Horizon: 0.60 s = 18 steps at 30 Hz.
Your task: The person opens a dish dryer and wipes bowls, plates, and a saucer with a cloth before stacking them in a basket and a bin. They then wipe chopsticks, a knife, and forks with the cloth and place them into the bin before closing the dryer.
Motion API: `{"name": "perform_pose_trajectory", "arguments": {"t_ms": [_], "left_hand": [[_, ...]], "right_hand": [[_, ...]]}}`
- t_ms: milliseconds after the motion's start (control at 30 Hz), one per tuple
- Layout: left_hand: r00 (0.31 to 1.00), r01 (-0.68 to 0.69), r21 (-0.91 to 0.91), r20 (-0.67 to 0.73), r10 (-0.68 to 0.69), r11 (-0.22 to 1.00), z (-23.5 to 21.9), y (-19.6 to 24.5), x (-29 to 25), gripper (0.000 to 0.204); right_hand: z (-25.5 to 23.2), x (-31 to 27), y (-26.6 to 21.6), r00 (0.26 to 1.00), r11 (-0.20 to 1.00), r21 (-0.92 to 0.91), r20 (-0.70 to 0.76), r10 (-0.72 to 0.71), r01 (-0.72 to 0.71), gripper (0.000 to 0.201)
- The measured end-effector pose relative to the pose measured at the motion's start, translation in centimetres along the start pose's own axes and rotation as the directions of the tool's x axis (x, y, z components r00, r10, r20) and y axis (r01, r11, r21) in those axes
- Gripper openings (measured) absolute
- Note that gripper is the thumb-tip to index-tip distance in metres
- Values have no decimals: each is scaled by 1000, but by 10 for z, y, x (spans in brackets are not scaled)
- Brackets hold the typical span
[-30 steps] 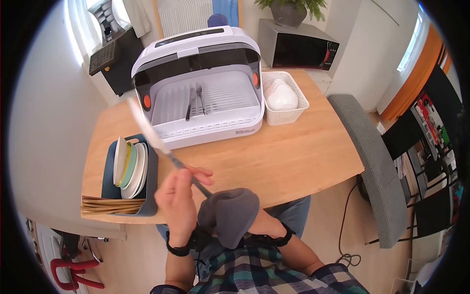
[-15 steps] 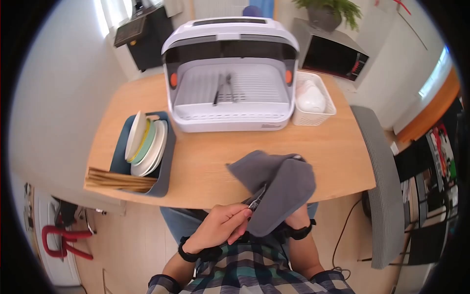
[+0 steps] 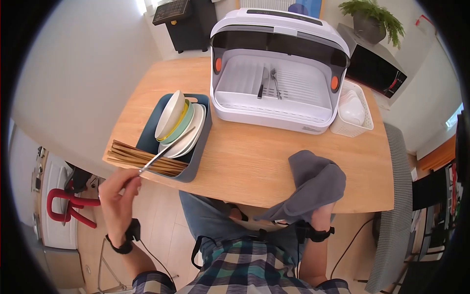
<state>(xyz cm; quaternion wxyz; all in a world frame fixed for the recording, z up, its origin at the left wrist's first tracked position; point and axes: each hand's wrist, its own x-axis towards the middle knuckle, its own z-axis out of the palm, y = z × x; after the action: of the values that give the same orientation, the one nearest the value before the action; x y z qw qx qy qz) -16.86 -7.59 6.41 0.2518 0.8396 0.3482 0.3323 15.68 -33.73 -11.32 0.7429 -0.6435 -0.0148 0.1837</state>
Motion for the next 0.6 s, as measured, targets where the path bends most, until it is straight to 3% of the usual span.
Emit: {"name": "perform_pose_trajectory", "arguments": {"t_ms": [67, 133, 200, 267, 333, 400, 600], "left_hand": [[998, -42, 62, -40, 44, 997, -17, -8, 13, 18], [966, -254, 244, 17, 258, 936, -34, -13, 27, 19], [978, -209, 240, 30, 208, 948, -43, -17, 37, 20], [954, -297, 337, 153, 259, 894, -48, -21, 47, 22], [943, -330, 396, 164, 288, 857, -44, -17, 57, 23], [877, -476, 436, 303, 374, 763, -42, -17, 67, 23], [786, -579, 346, 478, 393, 738, -29, -35, 86, 28]], "right_hand": [[0, 0, 0, 1000, 1000, 21, 12, 2, -3, 53], [-1, 0, 1, 1000, 999, 53, 19, 1, -2, 53], [-2, 2, 2, 1000, 997, 80, 21, -5, 3, 53], [-3, 4, 4, 1000, 994, 105, 21, -13, 11, 52], [-5, 5, 7, 999, 992, 126, 24, -23, 20, 52], [-6, 7, 9, 999, 989, 148, 29, -33, 28, 51], [-9, 12, 15, 997, 972, 227, 38, -65, 55, 50]]}}
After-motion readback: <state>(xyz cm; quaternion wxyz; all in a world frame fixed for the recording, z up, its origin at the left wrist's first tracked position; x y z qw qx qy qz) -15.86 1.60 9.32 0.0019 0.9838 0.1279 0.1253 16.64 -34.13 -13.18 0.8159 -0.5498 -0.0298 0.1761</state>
